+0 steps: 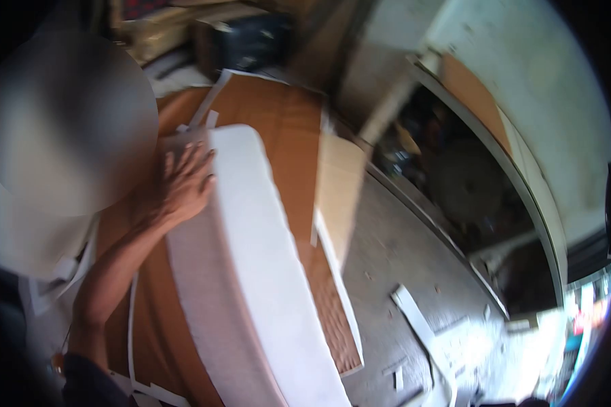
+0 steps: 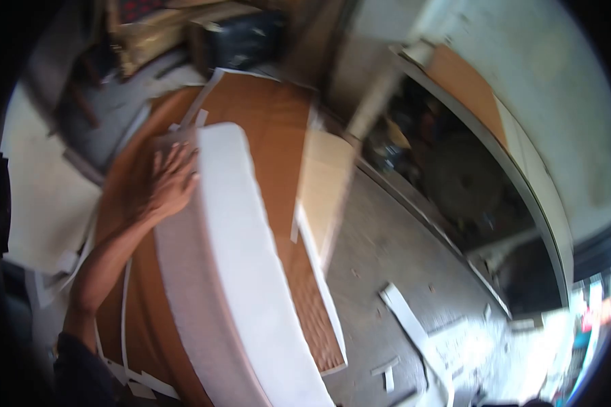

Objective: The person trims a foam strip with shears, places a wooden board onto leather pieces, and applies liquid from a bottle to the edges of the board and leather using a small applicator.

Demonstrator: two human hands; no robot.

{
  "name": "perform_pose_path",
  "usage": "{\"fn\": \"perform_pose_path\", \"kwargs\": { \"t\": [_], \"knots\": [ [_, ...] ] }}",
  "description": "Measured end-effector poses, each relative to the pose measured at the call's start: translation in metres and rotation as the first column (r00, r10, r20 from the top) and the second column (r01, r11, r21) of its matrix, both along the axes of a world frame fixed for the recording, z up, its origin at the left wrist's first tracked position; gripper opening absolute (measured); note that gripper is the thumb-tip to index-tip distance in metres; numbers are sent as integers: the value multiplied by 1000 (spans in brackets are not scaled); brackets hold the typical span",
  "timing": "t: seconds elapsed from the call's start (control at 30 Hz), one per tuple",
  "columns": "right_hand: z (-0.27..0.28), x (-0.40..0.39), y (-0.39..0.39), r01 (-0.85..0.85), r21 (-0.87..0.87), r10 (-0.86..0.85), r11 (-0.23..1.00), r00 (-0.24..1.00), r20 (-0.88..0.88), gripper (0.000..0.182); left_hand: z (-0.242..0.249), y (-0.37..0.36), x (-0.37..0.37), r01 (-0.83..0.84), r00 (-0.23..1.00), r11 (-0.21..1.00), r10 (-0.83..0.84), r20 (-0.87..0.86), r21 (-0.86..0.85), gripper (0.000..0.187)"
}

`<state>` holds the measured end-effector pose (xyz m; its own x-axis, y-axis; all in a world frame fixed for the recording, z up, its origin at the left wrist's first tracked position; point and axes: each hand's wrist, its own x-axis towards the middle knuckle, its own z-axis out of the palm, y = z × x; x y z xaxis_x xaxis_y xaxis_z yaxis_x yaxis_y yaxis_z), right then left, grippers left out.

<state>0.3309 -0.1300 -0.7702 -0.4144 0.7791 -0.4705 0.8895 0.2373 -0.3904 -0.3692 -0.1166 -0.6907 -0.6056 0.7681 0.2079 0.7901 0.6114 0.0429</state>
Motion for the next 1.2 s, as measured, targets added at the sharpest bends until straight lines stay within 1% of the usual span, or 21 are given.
{"fn": "perform_pose_path", "kwargs": {
  "t": [0.03, 0.07, 0.1, 0.17, 0.27, 0.33, 0.4, 0.47, 0.53, 0.57, 0.6, 0.67, 0.8, 0.9, 0.93, 0.97, 1.0, 1.07, 1.13, 1.17, 1.2],
  "knots": [
    [-10, -9, -3, -70, 107, 56, 992, 990, 128, 66, -7, 0, 9, 1, 1000, 1000, -1, 14, -5, 57],
    [-12, -15, -2, 35, 178, -26, 983, 998, -54, 60, -12, 4, 21, -8, 1000, 1000, 8, 26, -12, 56],
    [7, -36, 8, 31, 140, -30, 990, 999, -13, 54, -5, 10, 38, 32, 998, 999, -32, 53, -9, 56],
    [59, -95, 40, 213, -70, -211, 975, 977, 32, 71, 16, 16, 67, 81, 990, 996, -83, 112, 27, 56],
    [93, -145, 48, 356, -286, -362, 890, 932, 34, 67, 26, 15, 103, 138, 973, 989, -145, 181, 52, 57],
    [68, -146, 31, 349, -449, -456, 823, 877, -154, 63, 25, 7, 131, 179, 960, 983, -183, 213, 39, 58],
    [82, -143, 37, 212, -471, -325, 856, 930, -174, 50, 3, -11, 147, 172, 964, 983, -153, 217, -69, 59],
    [57, -110, 50, 133, -120, -170, 984, 902, -396, 39, -4, -31, 154, 152, 975, 979, -126, 183, -135, 60],
    [-3, -40, 82, 322, 318, -159, 892, 880, -447, 41, 0, -54, 155, 139, 971, 980, -107, 211, -142, 61],
    [22, -28, 95, 268, 526, -184, 807, 961, -208, 44, -2, -72, 160, 163, 976, 976, -138, 171, -143, 60],
    [28, -11, 100, 288, 563, -287, 775, 953, -93, 47, -1, -90, 169, 166, 979, 974, -144, 146, -155, 61],
    [8, 28, 105, 158, 622, -222, 767, 975, 26, 52, 13, -124, 195, 155, 967, 976, -117, 228, -153, 61],
    [-1, 41, 98, 158, 481, -159, 863, 986, -38, 16, 10, -208, 252, 146, 944, 981, -100, 316, -126, 61],
    [-4, 9, 88, 300, 333, -168, 894, 913, -371, 11, 24, -256, 300, 56, 949, 998, -42, 312, -36, 53],
    [18, -25, 79, 304, 404, -74, 863, 867, -494, 10, 24, -270, 313, 26, 955, 999, -14, 296, -36, 53],
    [62, -68, 66, 290, 219, -121, 932, 815, -567, 9, 24, -283, 325, -32, 929, 994, -9, 370, 104, 46],
    [100, -102, 55, 222, 38, -150, 974, 766, -625, 8, 29, -300, 339, -125, 901, 960, 4, 434, 252, 40],
    [112, -126, 58, -133, 216, 240, 967, 758, -607, 11, 43, -308, 349, -186, 928, 916, 45, 369, 356, 28],
    [133, -148, 46, -207, 233, 312, 950, 648, -694, 17, 34, -339, 350, -407, 843, 791, 133, 521, 457, 24],
    [137, -154, 42, -213, 225, 309, 951, 599, -739, 19, 10, -355, 352, -665, 688, 617, 288, 666, 420, 28],
    [143, -160, 38, -216, 212, 298, 953, 550, -780, 21, -15, -379, 348, -740, 640, 496, 312, 702, 454, 36]
  ]
}}
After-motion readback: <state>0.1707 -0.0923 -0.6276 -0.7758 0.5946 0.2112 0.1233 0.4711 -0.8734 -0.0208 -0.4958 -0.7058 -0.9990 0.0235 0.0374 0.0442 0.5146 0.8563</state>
